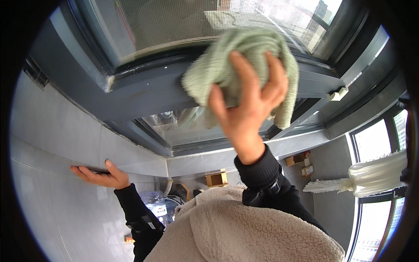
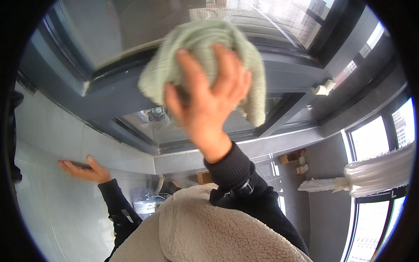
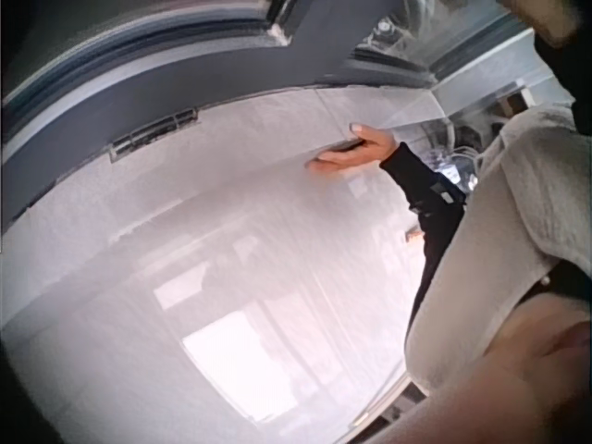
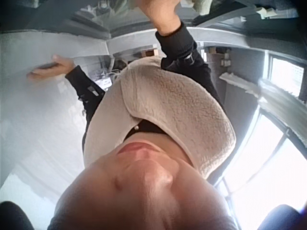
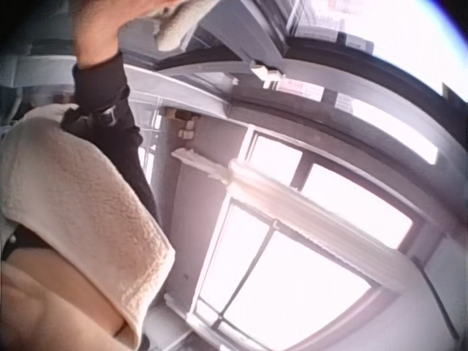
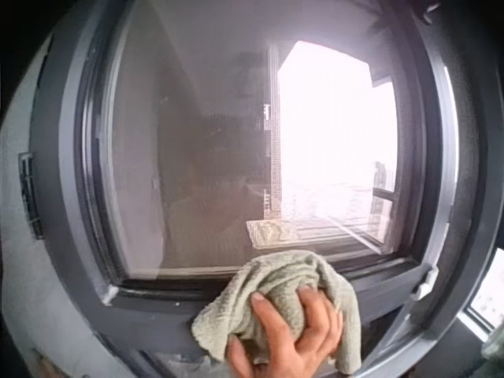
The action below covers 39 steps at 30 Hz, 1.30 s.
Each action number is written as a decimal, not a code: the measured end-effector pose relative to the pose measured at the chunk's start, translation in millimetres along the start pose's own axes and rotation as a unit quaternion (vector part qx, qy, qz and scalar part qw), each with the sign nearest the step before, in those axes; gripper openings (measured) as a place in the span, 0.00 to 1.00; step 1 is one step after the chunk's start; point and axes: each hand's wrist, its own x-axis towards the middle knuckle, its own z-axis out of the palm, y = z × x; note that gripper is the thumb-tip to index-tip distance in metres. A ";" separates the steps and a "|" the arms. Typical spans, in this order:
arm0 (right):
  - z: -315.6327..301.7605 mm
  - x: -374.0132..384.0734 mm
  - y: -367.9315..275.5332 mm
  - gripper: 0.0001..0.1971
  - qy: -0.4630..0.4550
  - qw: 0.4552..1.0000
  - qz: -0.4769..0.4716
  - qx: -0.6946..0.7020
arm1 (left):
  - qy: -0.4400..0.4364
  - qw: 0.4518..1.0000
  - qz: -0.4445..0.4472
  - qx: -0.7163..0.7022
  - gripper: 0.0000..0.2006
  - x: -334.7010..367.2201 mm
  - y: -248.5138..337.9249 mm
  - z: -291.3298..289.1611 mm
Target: The person wipes the interior frame and glass of a large window using a light green cloth. They systematically clean the top, sides, and bottom sections of the frame and the glass pane.
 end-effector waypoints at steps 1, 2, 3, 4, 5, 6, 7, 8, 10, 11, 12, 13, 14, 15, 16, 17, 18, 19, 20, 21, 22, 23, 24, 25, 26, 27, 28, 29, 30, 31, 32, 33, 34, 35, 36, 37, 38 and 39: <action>6.1 -2.8 -13.5 0.30 -0.014 1.000 -0.010 0.013 | -0.005 1.000 -0.004 -0.005 0.34 -0.4 -0.5 -0.9; 11.0 -5.9 -28.1 0.31 -0.024 0.999 -0.022 0.024 | -0.012 1.000 -0.008 -0.002 0.34 -1.0 -0.4 -2.1; 14.6 -8.5 -42.4 0.31 -0.058 0.997 -0.022 0.042 | -0.019 1.000 -0.015 -0.003 0.35 -1.5 0.2 -3.8; 20.4 -8.9 -57.7 0.26 -0.053 0.996 -0.025 0.061 | -0.027 0.999 -0.020 -0.010 0.35 -0.8 1.0 -6.1; 24.0 -9.2 -69.0 0.23 -0.063 0.994 -0.042 0.079 | -0.038 0.999 -0.023 -0.010 0.35 -0.3 1.4 -7.6; 25.1 -9.1 -76.7 0.19 -0.072 0.991 -0.063 0.094 | -0.044 0.999 -0.018 -0.006 0.35 1.3 2.1 -9.5; 25.7 -8.8 -81.0 0.18 -0.066 0.990 -0.056 0.109 | -0.049 0.999 -0.012 -0.008 0.35 2.6 2.5 -10.4; 25.6 -8.0 -81.9 0.16 -0.058 0.989 -0.055 0.122 | -0.050 0.998 -0.018 -0.019 0.35 4.0 3.0 -10.6; 22.2 -6.4 -72.6 0.15 -0.056 0.988 -0.062 0.131 | -0.047 0.999 -0.007 -0.017 0.35 5.7 4.0 -9.8; 16.3 -7.0 -61.0 0.14 -0.064 0.987 -0.069 0.128 | -0.050 0.998 -0.007 -0.023 0.35 6.1 4.6 -9.1; 9.6 -8.2 -48.1 0.14 -0.073 0.987 -0.075 0.125 | -0.047 0.999 -0.008 -0.018 0.35 6.2 5.1 -8.5; 3.5 -8.5 -33.9 0.13 -0.061 0.992 -0.075 0.086 | -0.049 0.999 -0.009 -0.014 0.35 6.4 5.6 -8.5; -3.8 -7.7 -16.9 0.14 -0.043 0.994 -0.070 0.066 | -0.048 0.999 -0.012 -0.013 0.35 6.2 6.2 -8.5; -9.9 -6.4 -1.2 0.17 -0.008 0.997 -0.067 0.024 | -0.047 0.999 -0.014 -0.012 0.35 6.1 6.7 -8.2; -17.2 -4.2 15.0 0.20 0.006 0.998 -0.056 0.017 | -0.044 0.999 -0.013 -0.006 0.34 5.9 7.5 -8.3; -22.6 -2.9 27.2 0.20 0.021 0.999 -0.023 0.021 | -0.044 0.999 -0.017 -0.004 0.34 5.6 8.3 -8.6; -29.8 -0.5 39.2 0.20 0.031 0.999 0.001 0.025 | -0.038 0.999 -0.023 -0.008 0.34 5.7 8.9 -8.5; -32.3 2.8 48.1 0.20 0.055 0.998 0.015 0.009 | -0.036 0.999 -0.024 -0.011 0.34 5.8 9.9 -7.2; -33.6 4.6 52.8 0.21 0.073 0.995 0.058 0.024 | -0.029 0.999 -0.030 -0.019 0.34 5.7 10.6 -6.2; -33.9 5.1 54.1 0.21 0.088 0.993 0.076 0.029 | -0.026 0.999 -0.039 -0.026 0.35 5.7 11.1 -5.4; -32.1 5.6 53.6 0.21 0.102 0.990 0.095 0.034 | -0.020 0.999 -0.036 -0.025 0.35 5.3 11.3 -4.1; -30.9 3.3 49.3 0.22 0.087 0.989 0.111 0.049 | -0.021 0.999 -0.037 -0.022 0.35 4.9 11.2 -4.2; -27.9 -0.1 42.8 0.23 0.079 0.989 0.115 0.045 | -0.023 0.999 -0.038 -0.017 0.35 4.0 10.7 -4.5; -22.5 -4.1 33.8 0.24 0.079 0.989 0.116 0.045 | -0.025 0.999 -0.037 -0.018 0.34 3.0 10.2 -4.9; -17.0 -8.6 24.4 0.25 0.073 0.989 0.119 0.041 | -0.026 0.999 -0.036 -0.017 0.34 2.0 9.3 -5.5; -12.4 -13.6 14.1 0.27 0.048 0.988 0.118 0.082 | -0.024 0.999 -0.039 -0.023 0.34 1.1 8.1 -5.3; -6.7 -18.7 2.2 0.28 0.031 0.991 0.109 0.074 | -0.026 0.999 -0.032 -0.017 0.34 0.4 6.9 -5.6; -1.8 -23.8 -10.2 0.28 0.019 0.991 0.095 0.088 | -0.026 0.999 -0.029 -0.017 0.34 -0.4 5.9 -5.9; 2.7 -28.5 -23.3 0.28 0.003 0.992 0.081 0.097 | -0.029 0.999 -0.031 -0.021 0.34 -0.8 5.1 -6.1; 6.5 -33.0 -36.9 0.29 -0.028 0.993 0.055 0.098 | -0.032 0.999 -0.025 -0.015 0.34 -0.9 4.5 -6.8; 10.1 -36.1 -50.4 0.30 -0.059 0.993 0.029 0.099 | -0.033 0.999 -0.025 -0.013 0.34 -0.6 4.3 -7.2; 14.7 -37.7 -64.3 0.29 -0.095 0.989 0.002 0.114 | -0.034 0.999 -0.024 -0.015 0.34 -0.1 4.4 -7.6; 18.0 -37.3 -75.1 0.28 -0.114 0.985 -0.029 0.127 | -0.035 0.999 -0.027 -0.022 0.34 0.5 4.9 -8.0; 20.1 -34.7 -81.2 0.27 -0.159 0.969 -0.045 0.186 | -0.038 0.999 -0.023 -0.018 0.34 1.4 5.8 -8.3; 21.1 -31.3 -84.9 0.25 -0.180 0.952 -0.067 0.240 | -0.041 0.999 -0.023 -0.018 0.34 2.3 6.9 -9.0; 22.6 -26.4 -86.4 0.22 -0.178 0.942 -0.070 0.275 | -0.042 0.998 -0.028 -0.022 0.34 3.2 8.0 -9.1; 22.4 -21.4 -82.2 0.21 -0.165 0.940 -0.076 0.290 | -0.045 0.999 -0.023 -0.019 0.34 4.2 9.1 -9.2; 20.9 -17.0 -74.7 0.21 -0.158 0.936 -0.086 0.303 | -0.047 0.998 -0.023 -0.020 0.34 4.8 9.9 -9.9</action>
